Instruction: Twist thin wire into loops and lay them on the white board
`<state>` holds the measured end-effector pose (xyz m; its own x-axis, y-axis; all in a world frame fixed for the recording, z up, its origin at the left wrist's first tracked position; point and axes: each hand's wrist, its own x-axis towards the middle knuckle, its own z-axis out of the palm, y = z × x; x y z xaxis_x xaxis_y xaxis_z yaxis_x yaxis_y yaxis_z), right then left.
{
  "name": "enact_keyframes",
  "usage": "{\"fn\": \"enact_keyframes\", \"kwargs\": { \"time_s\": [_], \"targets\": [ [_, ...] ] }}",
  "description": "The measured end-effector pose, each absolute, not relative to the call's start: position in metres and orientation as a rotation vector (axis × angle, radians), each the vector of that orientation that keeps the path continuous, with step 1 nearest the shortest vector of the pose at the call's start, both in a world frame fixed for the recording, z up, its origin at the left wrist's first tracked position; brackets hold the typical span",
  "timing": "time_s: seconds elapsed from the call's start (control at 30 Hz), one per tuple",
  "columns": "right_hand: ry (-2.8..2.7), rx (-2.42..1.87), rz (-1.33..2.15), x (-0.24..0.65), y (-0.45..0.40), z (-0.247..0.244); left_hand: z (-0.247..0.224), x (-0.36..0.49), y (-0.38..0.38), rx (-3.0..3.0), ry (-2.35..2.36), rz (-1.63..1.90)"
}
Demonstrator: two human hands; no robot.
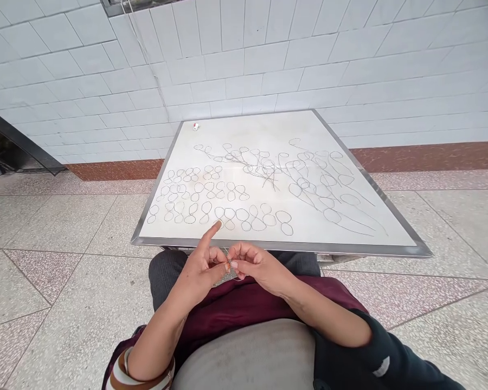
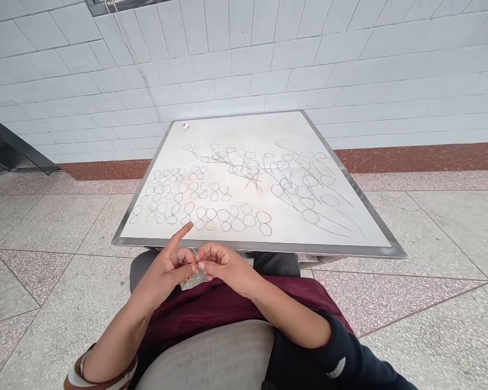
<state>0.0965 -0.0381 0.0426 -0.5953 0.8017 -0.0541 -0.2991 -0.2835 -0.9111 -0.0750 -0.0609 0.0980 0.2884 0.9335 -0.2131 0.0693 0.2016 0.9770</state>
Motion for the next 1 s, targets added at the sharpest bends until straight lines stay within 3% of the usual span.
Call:
{"fn": "enact_keyframes", "kwargs": {
  "time_s": [0.3, 0.53, 1.0],
  "targets": [
    [-1.408, -0.793, 1.827, 0.095, -0.045, 0.038, 0.090, -0.084, -0.057, 1.137, 1.093, 0.691],
    [-1.036, -0.707, 2.091, 0.094, -0.045, 0.038, 0.091, -0.081, -0.057, 1.089, 1.047, 0.765],
    [-0.746, -0.692, 2.107, 0.088, -0.047, 0.040, 0.086, -0.075, -0.063, 1.213, 1.086, 0.849]
  ]
}}
